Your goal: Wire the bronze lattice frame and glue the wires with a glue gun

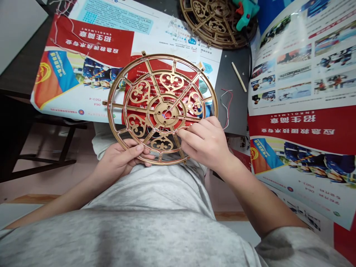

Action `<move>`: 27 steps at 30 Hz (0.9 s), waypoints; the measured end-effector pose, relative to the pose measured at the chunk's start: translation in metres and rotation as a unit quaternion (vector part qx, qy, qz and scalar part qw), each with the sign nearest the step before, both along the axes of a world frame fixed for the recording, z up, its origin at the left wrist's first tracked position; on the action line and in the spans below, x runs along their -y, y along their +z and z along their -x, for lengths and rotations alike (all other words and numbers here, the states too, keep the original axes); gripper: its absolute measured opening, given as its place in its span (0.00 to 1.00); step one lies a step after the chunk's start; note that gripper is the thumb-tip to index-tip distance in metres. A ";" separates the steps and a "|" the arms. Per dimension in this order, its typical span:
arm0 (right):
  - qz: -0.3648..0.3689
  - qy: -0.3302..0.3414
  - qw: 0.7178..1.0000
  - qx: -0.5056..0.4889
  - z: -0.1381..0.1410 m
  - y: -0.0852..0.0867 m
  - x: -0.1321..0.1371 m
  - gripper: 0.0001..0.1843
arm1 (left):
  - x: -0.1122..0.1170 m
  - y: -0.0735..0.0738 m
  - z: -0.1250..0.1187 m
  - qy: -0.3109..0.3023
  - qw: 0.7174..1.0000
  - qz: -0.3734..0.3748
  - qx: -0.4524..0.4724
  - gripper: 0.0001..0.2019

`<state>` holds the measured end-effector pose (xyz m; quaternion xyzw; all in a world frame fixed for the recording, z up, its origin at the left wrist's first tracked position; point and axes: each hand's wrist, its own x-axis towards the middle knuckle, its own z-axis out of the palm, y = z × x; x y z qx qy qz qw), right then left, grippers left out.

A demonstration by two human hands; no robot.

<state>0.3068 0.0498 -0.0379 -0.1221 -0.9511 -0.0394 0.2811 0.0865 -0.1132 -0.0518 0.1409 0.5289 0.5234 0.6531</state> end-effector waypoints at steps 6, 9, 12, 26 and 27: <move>-0.008 -0.017 1.000 -0.001 0.004 0.002 0.004 0.10 | 0.000 0.000 0.000 0.000 1.000 -0.005 0.002 0.23; 0.005 -0.019 1.000 -0.014 0.005 0.001 0.006 0.11 | 0.000 -0.002 0.001 0.003 1.000 -0.008 0.005 0.22; 0.018 -0.014 0.999 -0.047 0.005 -0.003 0.006 0.14 | -0.001 -0.002 0.002 -0.001 1.000 0.000 0.007 0.23; 0.013 -0.019 0.999 -0.046 0.000 -0.007 0.006 0.15 | -0.002 0.001 0.001 0.001 1.000 0.011 0.006 0.24; 0.012 -0.020 0.999 -0.044 0.000 -0.007 0.006 0.15 | -0.002 0.001 0.001 0.001 1.000 0.012 0.006 0.24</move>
